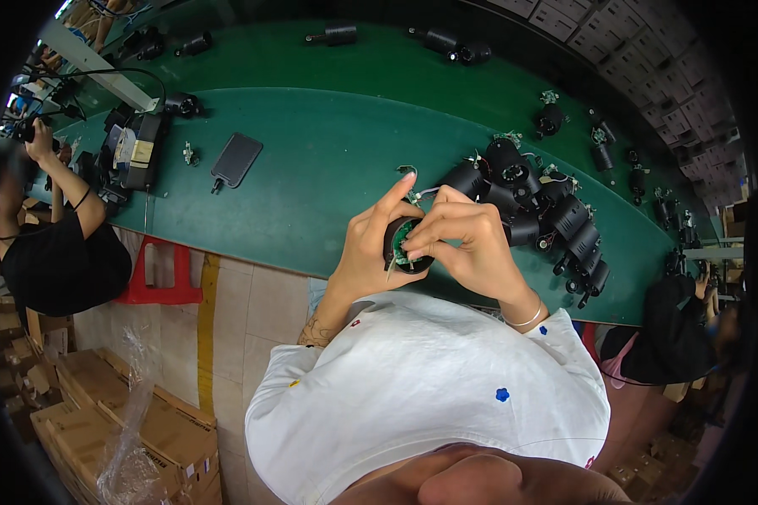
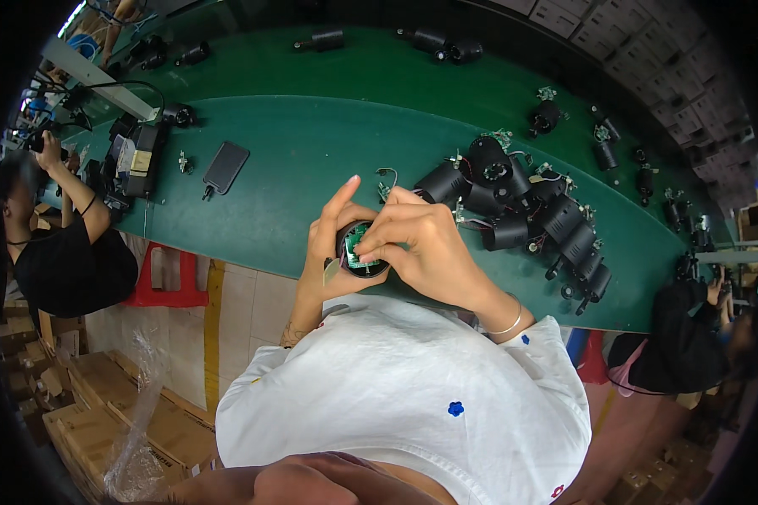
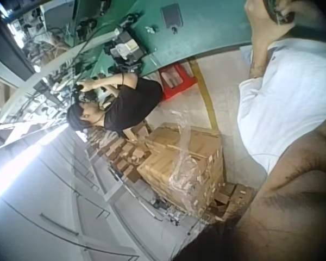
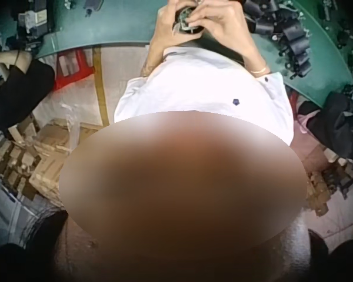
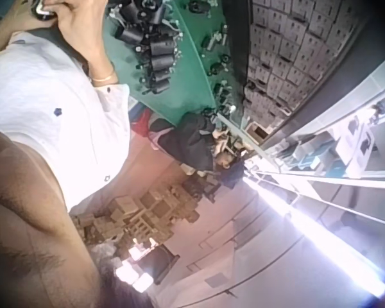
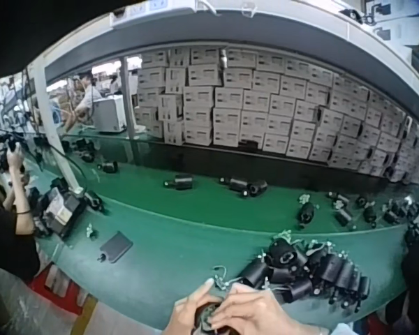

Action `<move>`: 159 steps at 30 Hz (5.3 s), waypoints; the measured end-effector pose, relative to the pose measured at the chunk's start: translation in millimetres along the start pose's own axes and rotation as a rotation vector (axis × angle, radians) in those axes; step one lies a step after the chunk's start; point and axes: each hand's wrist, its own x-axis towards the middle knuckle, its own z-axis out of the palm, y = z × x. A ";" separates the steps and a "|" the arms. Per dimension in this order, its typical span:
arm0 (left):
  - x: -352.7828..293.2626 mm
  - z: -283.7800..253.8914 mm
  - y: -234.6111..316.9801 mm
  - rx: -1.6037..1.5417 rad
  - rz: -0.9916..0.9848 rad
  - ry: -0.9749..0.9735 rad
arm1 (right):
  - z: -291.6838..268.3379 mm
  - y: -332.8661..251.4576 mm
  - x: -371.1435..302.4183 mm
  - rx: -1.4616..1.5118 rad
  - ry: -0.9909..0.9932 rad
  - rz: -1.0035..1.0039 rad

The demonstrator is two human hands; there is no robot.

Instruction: Assembling electronic components into black cylindrical housings at a factory workbench.

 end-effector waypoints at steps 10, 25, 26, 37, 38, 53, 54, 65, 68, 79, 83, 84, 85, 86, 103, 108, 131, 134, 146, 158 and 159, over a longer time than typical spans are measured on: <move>2.9 1.1 3.0 0.078 -0.046 0.048 | 22.2 17.0 -9.0 -0.221 0.220 -0.213; 13.8 3.6 -4.8 0.055 0.155 0.116 | 17.5 22.8 0.0 0.259 0.175 0.008; 14.3 3.4 -5.3 0.057 0.151 0.110 | 18.0 23.5 -0.3 0.264 0.179 0.011; 21.6 9.4 -2.4 0.001 0.078 -0.018 | 17.0 30.2 -7.2 0.267 0.278 -0.043; 23.8 10.3 -3.8 0.041 0.110 -0.027 | 15.2 31.2 -7.9 0.271 0.275 -0.034; 23.3 20.0 4.4 0.145 0.002 0.046 | 13.7 38.9 -2.1 0.549 0.238 0.083; 23.8 20.7 5.0 0.169 0.008 0.075 | 15.8 39.1 -1.7 0.554 0.254 0.075; 21.2 21.4 -0.1 0.090 -0.139 0.148 | 1.2 14.8 -9.0 -0.036 0.434 -0.278; 18.8 22.9 -4.0 0.248 -0.116 0.126 | 11.9 22.7 -10.7 -0.052 0.471 -0.330; 21.1 21.5 5.2 0.237 -0.082 0.049 | 34.3 32.0 -13.3 -0.052 0.918 -0.365; 20.1 24.5 2.8 0.125 -0.061 0.083 | 31.6 29.3 -15.9 -0.203 0.866 -0.398; 19.5 25.6 1.5 0.077 -0.054 0.110 | 30.3 28.3 -17.0 -0.254 0.820 -0.388; 19.3 25.9 0.6 0.029 -0.046 0.138 | 29.1 27.3 -17.4 -0.305 0.775 -0.378; 20.1 26.0 -0.4 0.027 -0.043 0.139 | 27.3 26.0 -17.4 -0.307 0.775 -0.380; 18.6 34.3 3.2 -0.171 0.005 0.242 | 16.6 6.5 1.1 0.031 0.501 -0.073; 16.1 40.6 5.6 -0.098 -0.011 0.287 | 12.1 2.1 -2.5 -0.038 0.498 0.002; 18.4 33.6 -17.8 0.250 0.297 0.180 | 2.6 -0.3 -5.6 -0.062 0.386 0.135; 16.0 34.7 -17.5 0.175 0.242 0.250 | 8.7 7.0 -7.1 0.076 0.371 0.181; 16.9 32.8 -19.6 0.320 0.303 0.328 | 27.5 32.0 -5.6 0.874 0.349 0.266; 22.0 25.5 -14.5 0.209 0.233 0.257 | 30.4 27.3 -1.6 0.907 0.388 0.273; 21.9 24.9 -13.4 0.168 0.202 0.257 | 29.7 26.9 -0.6 0.888 0.379 0.282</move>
